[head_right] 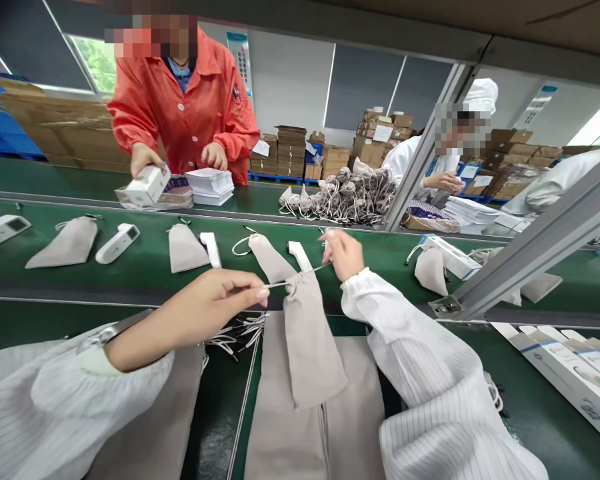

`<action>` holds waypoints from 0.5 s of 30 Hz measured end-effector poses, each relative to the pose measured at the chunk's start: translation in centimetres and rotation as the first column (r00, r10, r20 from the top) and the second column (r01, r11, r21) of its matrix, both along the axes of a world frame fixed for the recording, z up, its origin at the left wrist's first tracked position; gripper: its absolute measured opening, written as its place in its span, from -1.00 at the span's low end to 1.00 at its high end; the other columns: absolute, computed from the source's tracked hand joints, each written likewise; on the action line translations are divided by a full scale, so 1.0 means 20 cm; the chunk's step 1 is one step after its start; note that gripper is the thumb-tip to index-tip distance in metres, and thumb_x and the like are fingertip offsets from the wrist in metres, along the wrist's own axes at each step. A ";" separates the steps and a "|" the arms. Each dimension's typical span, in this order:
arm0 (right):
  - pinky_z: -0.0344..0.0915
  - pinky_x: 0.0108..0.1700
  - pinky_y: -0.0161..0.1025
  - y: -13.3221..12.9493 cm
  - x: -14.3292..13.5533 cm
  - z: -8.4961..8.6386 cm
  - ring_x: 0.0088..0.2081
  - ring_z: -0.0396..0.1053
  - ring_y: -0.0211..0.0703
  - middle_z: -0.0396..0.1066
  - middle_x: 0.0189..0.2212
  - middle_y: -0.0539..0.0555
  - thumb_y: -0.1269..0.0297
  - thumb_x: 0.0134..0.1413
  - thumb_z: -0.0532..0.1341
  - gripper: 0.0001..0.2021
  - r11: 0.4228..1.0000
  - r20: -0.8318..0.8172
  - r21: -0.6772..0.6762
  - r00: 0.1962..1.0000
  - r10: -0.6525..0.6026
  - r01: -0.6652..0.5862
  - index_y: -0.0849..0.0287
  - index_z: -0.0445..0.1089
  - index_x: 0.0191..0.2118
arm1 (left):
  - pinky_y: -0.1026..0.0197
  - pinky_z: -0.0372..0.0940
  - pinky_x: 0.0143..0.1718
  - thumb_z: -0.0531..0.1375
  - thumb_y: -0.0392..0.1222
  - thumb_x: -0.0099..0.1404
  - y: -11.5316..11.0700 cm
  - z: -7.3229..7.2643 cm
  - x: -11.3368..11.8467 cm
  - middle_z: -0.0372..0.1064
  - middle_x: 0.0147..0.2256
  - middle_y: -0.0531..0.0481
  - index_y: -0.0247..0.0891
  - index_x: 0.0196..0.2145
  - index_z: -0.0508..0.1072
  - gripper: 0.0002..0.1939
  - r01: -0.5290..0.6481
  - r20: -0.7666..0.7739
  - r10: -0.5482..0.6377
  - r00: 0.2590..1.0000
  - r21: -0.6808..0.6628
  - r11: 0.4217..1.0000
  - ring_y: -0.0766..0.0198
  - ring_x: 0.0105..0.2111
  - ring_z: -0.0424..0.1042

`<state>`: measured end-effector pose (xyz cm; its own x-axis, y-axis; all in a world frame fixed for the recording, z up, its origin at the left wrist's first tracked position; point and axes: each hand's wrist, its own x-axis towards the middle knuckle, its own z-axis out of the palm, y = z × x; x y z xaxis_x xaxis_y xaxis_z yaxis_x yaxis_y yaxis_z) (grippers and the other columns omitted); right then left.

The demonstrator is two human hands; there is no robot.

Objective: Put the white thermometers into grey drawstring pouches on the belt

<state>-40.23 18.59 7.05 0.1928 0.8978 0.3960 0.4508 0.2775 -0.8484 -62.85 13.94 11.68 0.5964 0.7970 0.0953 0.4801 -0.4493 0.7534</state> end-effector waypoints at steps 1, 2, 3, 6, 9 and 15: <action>0.17 -0.54 -0.36 -0.03 -0.05 -0.01 -0.64 0.19 -0.33 0.28 -0.67 -0.04 -0.18 -0.12 -0.04 -0.46 0.969 -0.039 -0.096 0.973 0.226 -0.229 0.21 0.33 -0.28 | 0.37 -0.06 -0.65 -0.01 -0.08 0.21 -0.01 0.01 0.00 0.13 -0.64 0.14 -0.26 -0.49 0.37 -0.72 -0.028 0.094 0.028 0.995 -0.004 1.000 0.44 -0.66 0.06; 0.21 -0.50 -0.35 -0.06 -0.11 -0.02 -0.58 0.25 -0.30 0.34 -0.57 -0.02 -0.16 -0.19 0.05 -0.46 0.867 -0.084 -0.163 0.882 0.463 -0.471 0.20 0.31 -0.21 | 0.38 -0.05 -0.64 -0.01 -0.09 0.22 -0.02 0.02 0.01 0.15 -0.62 0.14 -0.26 -0.48 0.36 -0.74 -0.056 0.187 0.057 0.981 -0.009 0.998 0.44 -0.66 0.07; 0.25 -0.44 -0.33 -0.10 -0.18 -0.03 -0.49 0.31 -0.27 0.37 -0.47 0.00 -0.10 -0.26 0.15 -0.46 0.725 -0.120 -0.194 0.750 0.651 -0.660 0.17 0.28 -0.16 | 0.38 -0.03 -0.64 -0.02 -0.09 0.23 -0.02 0.02 0.01 0.16 -0.60 0.13 -0.25 -0.47 0.35 -0.75 -0.084 0.268 0.084 0.960 -0.011 0.996 0.44 -0.65 0.09; 0.25 -0.22 -0.24 -0.17 -0.29 0.01 -0.29 0.32 -0.20 0.35 -0.35 0.00 0.12 -0.33 0.27 -0.55 0.608 -0.078 -0.129 0.620 0.781 -0.783 0.14 0.29 -0.20 | 0.38 0.08 -0.56 -0.02 -0.07 0.24 -0.02 0.00 0.03 0.23 -0.52 0.10 -0.25 -0.43 0.33 -0.75 -0.136 0.389 0.111 0.914 0.036 0.990 0.42 -0.57 0.18; 0.21 -0.15 -0.14 -0.10 -0.13 0.07 -0.19 0.29 -0.10 0.33 -0.32 0.06 0.15 -0.24 0.18 -0.65 0.978 0.119 0.042 0.973 0.197 -0.204 0.14 0.26 -0.23 | 0.33 0.17 -0.40 0.01 -0.08 0.23 0.00 -0.08 0.05 0.27 -0.39 0.05 -0.23 -0.32 0.34 -0.79 -0.123 0.284 0.069 0.956 0.176 0.977 0.34 -0.40 0.28; 0.18 -0.25 0.05 0.10 0.31 -0.04 -0.20 0.27 0.22 0.29 -0.27 0.32 0.04 -0.19 0.13 -0.36 0.691 0.748 -0.103 0.514 -0.420 0.715 0.29 0.06 0.03 | 0.27 0.21 -0.26 0.17 -0.16 0.11 0.08 -0.35 0.08 0.30 -0.32 0.01 -0.26 -0.25 0.36 -0.78 0.217 -0.277 -0.139 0.951 0.277 0.936 0.25 -0.26 0.30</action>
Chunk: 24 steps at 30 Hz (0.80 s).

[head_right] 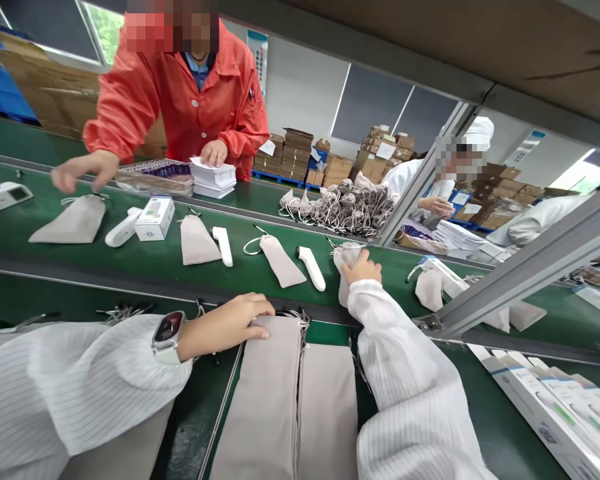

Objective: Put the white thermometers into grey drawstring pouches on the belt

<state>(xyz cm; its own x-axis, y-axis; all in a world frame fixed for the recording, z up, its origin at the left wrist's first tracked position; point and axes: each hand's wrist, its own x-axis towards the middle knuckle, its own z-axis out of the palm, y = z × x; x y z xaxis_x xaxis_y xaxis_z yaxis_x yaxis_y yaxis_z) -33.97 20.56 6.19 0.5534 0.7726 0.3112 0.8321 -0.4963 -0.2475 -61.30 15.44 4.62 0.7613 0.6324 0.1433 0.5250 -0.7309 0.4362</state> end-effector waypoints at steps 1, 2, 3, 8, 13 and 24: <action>0.17 -0.24 0.06 0.01 0.01 -0.04 -0.17 0.25 0.23 0.26 -0.21 0.35 0.06 -0.16 0.12 -0.36 0.998 0.028 -0.058 1.000 0.015 -0.013 0.28 0.04 0.06 | 0.27 0.21 -0.27 0.18 -0.19 0.10 0.00 -0.02 0.00 0.30 -0.32 0.01 -0.27 -0.26 0.36 -0.78 0.006 -0.012 -0.006 1.000 0.009 1.000 0.24 -0.27 0.29; 0.16 -0.22 0.07 0.02 0.00 -0.09 -0.12 0.22 0.23 0.21 -0.14 0.36 0.08 -0.13 0.10 -0.38 0.997 0.052 -0.072 0.998 0.040 -0.036 0.26 0.02 0.08 | 0.26 0.20 -0.25 0.18 -0.21 0.10 -0.01 -0.04 0.00 0.29 -0.32 0.00 -0.28 -0.27 0.36 -0.80 0.003 -0.011 -0.003 1.000 0.025 1.000 0.23 -0.26 0.29; 0.13 -0.17 0.07 0.03 -0.03 -0.13 -0.07 0.17 0.23 0.16 -0.08 0.36 0.10 -0.09 0.08 -0.41 0.995 0.080 -0.056 0.993 0.087 -0.083 0.23 0.01 0.09 | 0.25 0.19 -0.23 0.18 -0.23 0.11 -0.02 -0.04 0.01 0.28 -0.30 -0.01 -0.29 -0.27 0.36 -0.81 -0.001 -0.016 0.002 1.000 0.048 0.999 0.22 -0.24 0.27; 0.03 0.00 -0.03 0.09 -0.18 -0.25 0.01 0.10 0.11 0.18 -0.09 0.28 0.22 -0.04 0.09 -0.57 0.885 -0.022 -0.005 0.884 0.466 -0.466 0.19 0.16 0.01 | 0.18 0.15 -0.23 0.09 -0.32 0.18 -0.08 -0.02 0.02 0.24 -0.29 -0.06 -0.32 -0.28 0.34 -0.88 -0.007 -0.083 0.021 0.996 0.172 0.985 0.17 -0.23 0.21; 0.16 -0.11 -0.01 0.14 -0.16 -0.31 -0.15 0.28 0.07 0.31 -0.22 0.23 0.36 -0.09 0.12 -0.53 0.901 -0.283 0.030 0.861 0.422 -0.432 0.20 0.11 0.03 | 0.19 0.15 -0.34 0.02 -0.37 0.21 -0.12 0.01 0.03 0.24 -0.35 -0.04 -0.29 -0.35 0.30 -0.91 0.017 -0.184 0.055 0.981 0.369 0.929 0.19 -0.32 0.19; 0.38 -0.30 -0.10 -0.12 -0.39 0.11 -0.30 0.39 -0.17 0.34 -0.29 -0.07 0.33 -0.26 0.26 -0.08 0.628 -0.690 0.691 -0.067 0.721 -0.359 -0.17 -0.41 0.11 | 0.23 0.09 -0.32 -0.03 -0.21 0.28 -0.04 0.05 0.00 0.27 -0.44 0.03 -0.27 -0.49 0.28 -0.78 0.079 -0.137 -0.052 0.989 0.199 0.977 0.23 -0.33 0.20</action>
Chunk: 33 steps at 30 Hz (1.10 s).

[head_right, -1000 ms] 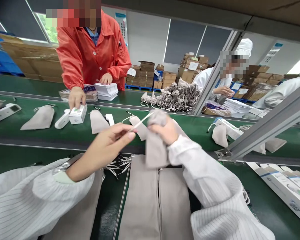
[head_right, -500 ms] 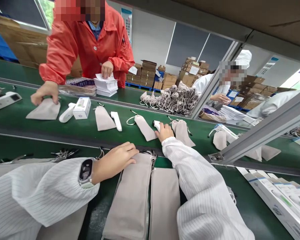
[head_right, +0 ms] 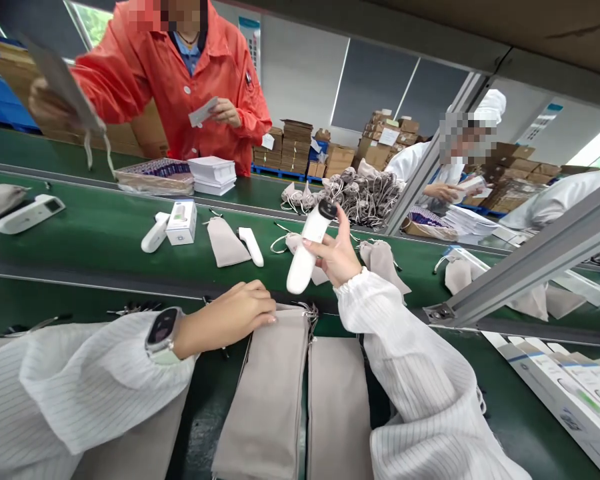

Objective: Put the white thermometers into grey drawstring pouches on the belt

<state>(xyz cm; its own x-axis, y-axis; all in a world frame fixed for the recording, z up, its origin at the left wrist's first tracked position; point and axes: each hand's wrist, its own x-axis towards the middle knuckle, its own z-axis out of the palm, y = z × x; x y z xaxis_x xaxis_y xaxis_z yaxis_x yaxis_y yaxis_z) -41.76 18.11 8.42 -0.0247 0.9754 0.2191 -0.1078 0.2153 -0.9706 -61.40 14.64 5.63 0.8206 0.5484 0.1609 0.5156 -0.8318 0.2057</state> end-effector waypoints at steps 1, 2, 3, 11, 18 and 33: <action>0.38 -0.30 -0.10 -0.03 -0.03 0.02 -0.32 0.39 -0.18 0.33 -0.33 -0.09 0.34 -0.29 0.28 -0.11 1.000 -0.030 0.008 1.000 0.003 -0.002 -0.19 -0.32 0.09 | 0.25 0.10 -0.32 -0.04 -0.19 0.28 0.00 0.02 0.00 0.26 -0.45 0.05 -0.26 -0.48 0.27 -0.78 0.019 0.036 -0.017 0.999 -0.057 0.998 0.26 -0.34 0.22; 0.38 -0.31 -0.10 -0.06 -0.06 0.03 -0.34 0.38 -0.19 0.32 -0.35 -0.10 0.35 -0.30 0.29 -0.18 1.000 -0.051 0.015 0.999 0.002 -0.001 -0.18 -0.23 0.05 | 0.27 0.10 -0.33 -0.04 -0.18 0.29 0.01 0.04 0.00 0.25 -0.45 0.06 -0.26 -0.47 0.26 -0.78 0.033 0.076 -0.025 0.997 -0.102 0.994 0.29 -0.36 0.22; 0.39 -0.33 -0.11 -0.08 -0.08 0.03 -0.36 0.38 -0.21 0.31 -0.37 -0.11 0.35 -0.31 0.30 -0.25 1.000 -0.066 0.018 0.998 0.001 0.001 -0.15 -0.14 0.00 | 0.30 0.10 -0.35 -0.05 -0.17 0.29 0.00 0.05 0.00 0.23 -0.46 0.08 -0.26 -0.46 0.24 -0.79 0.037 0.121 -0.021 0.992 -0.138 0.990 0.32 -0.38 0.23; 0.37 -0.44 -0.20 -0.06 -0.07 0.05 -0.46 0.34 -0.30 0.26 -0.41 -0.14 0.24 -0.18 0.23 -0.61 0.978 -0.123 -0.068 0.972 -0.202 0.195 -0.02 -0.02 -0.27 | 0.36 0.06 -0.43 0.02 -0.17 0.25 -0.02 0.09 0.00 0.15 -0.45 0.12 -0.26 -0.42 0.25 -0.86 -0.005 0.401 0.099 0.911 -0.228 0.974 0.39 -0.45 0.18; 0.28 -0.51 -0.32 -0.10 -0.14 0.02 -0.55 0.28 -0.34 0.24 -0.54 -0.10 -0.03 -0.11 0.13 -0.69 0.983 0.024 -0.180 0.998 0.049 -0.044 0.08 0.13 -0.35 | 0.35 0.07 -0.42 0.05 -0.18 0.22 -0.01 0.09 0.00 0.12 -0.45 0.10 -0.27 -0.46 0.25 -0.86 -0.062 0.535 0.199 0.821 -0.263 0.963 0.39 -0.44 0.16; 0.10 -0.60 -0.37 0.05 0.12 -0.03 -0.71 0.13 -0.37 0.22 -0.77 -0.03 -0.14 -0.12 0.05 -0.52 0.826 0.490 0.320 0.665 -0.564 0.464 0.25 0.37 -0.54 | 0.36 0.01 -0.59 -0.06 0.01 0.23 0.11 0.12 -0.05 0.20 -0.60 0.12 -0.28 -0.41 0.32 -0.68 -0.058 0.223 0.275 0.935 -0.670 0.740 0.42 -0.62 0.12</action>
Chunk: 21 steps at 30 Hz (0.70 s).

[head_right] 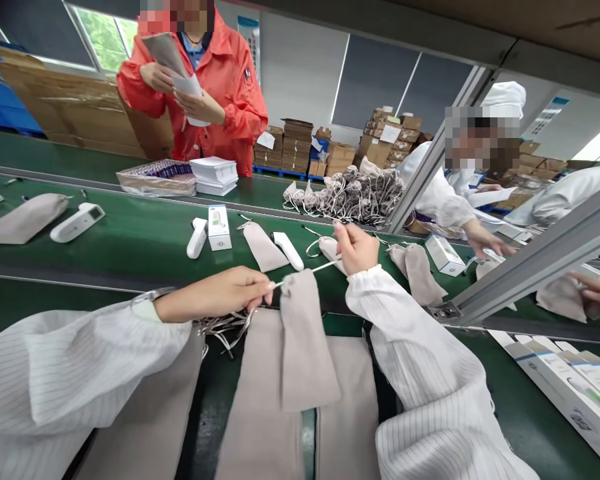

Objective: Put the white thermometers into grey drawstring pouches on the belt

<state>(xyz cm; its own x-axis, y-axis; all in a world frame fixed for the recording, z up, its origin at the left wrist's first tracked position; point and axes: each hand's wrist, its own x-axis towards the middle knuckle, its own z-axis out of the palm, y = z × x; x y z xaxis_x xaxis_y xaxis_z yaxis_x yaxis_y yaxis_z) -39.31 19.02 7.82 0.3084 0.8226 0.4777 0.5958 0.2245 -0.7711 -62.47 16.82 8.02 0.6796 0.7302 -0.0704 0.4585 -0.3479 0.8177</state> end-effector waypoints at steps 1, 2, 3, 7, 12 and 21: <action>0.11 -0.57 -0.36 0.03 0.05 0.00 -0.70 0.14 -0.35 0.21 -0.79 -0.02 -0.14 -0.13 0.06 -0.52 0.998 0.025 0.015 0.998 -0.062 0.062 0.25 0.36 -0.57 | 0.36 0.00 -0.61 -0.05 -0.01 0.23 0.01 0.00 -0.01 0.20 -0.61 0.12 -0.29 -0.44 0.34 -0.67 0.065 -0.023 -0.067 0.998 -0.059 0.996 0.42 -0.63 0.11; 0.11 -0.58 -0.35 0.05 0.09 0.00 -0.71 0.14 -0.35 0.21 -0.80 -0.02 -0.15 -0.12 0.04 -0.50 0.997 0.018 -0.027 0.997 -0.076 0.077 0.26 0.36 -0.59 | 0.36 0.01 -0.60 -0.04 -0.04 0.22 0.01 0.00 -0.01 0.21 -0.60 0.12 -0.30 -0.46 0.36 -0.69 0.107 -0.011 -0.109 0.994 -0.104 0.989 0.43 -0.62 0.12; 0.08 -0.60 -0.35 0.06 0.12 -0.01 -0.73 0.11 -0.36 0.21 -0.80 -0.01 -0.16 -0.10 0.00 -0.48 0.993 -0.018 -0.105 0.999 -0.049 0.047 0.27 0.36 -0.58 | 0.37 0.03 -0.57 -0.03 -0.08 0.22 0.02 0.00 -0.01 0.24 -0.58 0.10 -0.30 -0.45 0.37 -0.71 0.129 0.030 -0.126 0.992 -0.148 0.981 0.43 -0.59 0.16; 0.06 -0.60 -0.38 -0.01 0.01 -0.02 -0.62 0.20 -0.33 0.39 -0.56 0.07 -0.08 -0.08 0.04 -0.54 0.830 -0.160 -0.336 0.895 0.416 -0.446 0.27 0.38 -0.33 | 0.38 0.13 -0.43 0.01 -0.17 0.23 0.01 -0.05 -0.02 0.32 -0.43 0.03 -0.31 -0.27 0.38 -0.77 0.199 0.273 -0.092 0.958 -0.393 0.898 0.41 -0.45 0.27; 0.13 -0.39 -0.37 -0.08 -0.18 -0.09 -0.44 0.23 -0.32 0.34 -0.49 0.00 0.08 -0.17 0.21 -0.69 0.429 -0.130 -0.452 0.534 0.836 -0.782 0.26 0.37 -0.39 | 0.22 0.22 -0.23 0.07 -0.18 0.20 0.01 -0.07 -0.02 0.32 -0.31 -0.05 -0.31 -0.20 0.37 -0.76 0.259 0.465 0.047 0.884 -0.571 0.779 0.31 -0.31 0.34; -0.14 -0.57 -0.36 0.02 0.00 -0.14 -0.63 -0.09 -0.42 0.01 -0.73 -0.12 0.04 -0.05 0.12 -0.65 0.502 -0.091 -0.485 0.612 0.786 -0.716 0.29 0.40 -0.43 | 0.25 0.24 -0.26 0.28 -0.24 -0.08 0.04 -0.15 0.00 0.37 -0.42 0.00 -0.33 -0.29 0.36 -0.65 -0.061 0.255 0.154 0.955 -0.339 0.939 0.29 -0.35 0.38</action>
<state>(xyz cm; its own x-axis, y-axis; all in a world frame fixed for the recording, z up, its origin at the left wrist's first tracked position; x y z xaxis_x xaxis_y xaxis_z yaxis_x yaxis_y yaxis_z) -39.34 19.48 4.96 -0.5607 0.8279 -0.0113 0.4623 0.3017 -0.8338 -62.51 17.65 5.05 0.6247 0.7685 -0.1383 0.2203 -0.0036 0.9754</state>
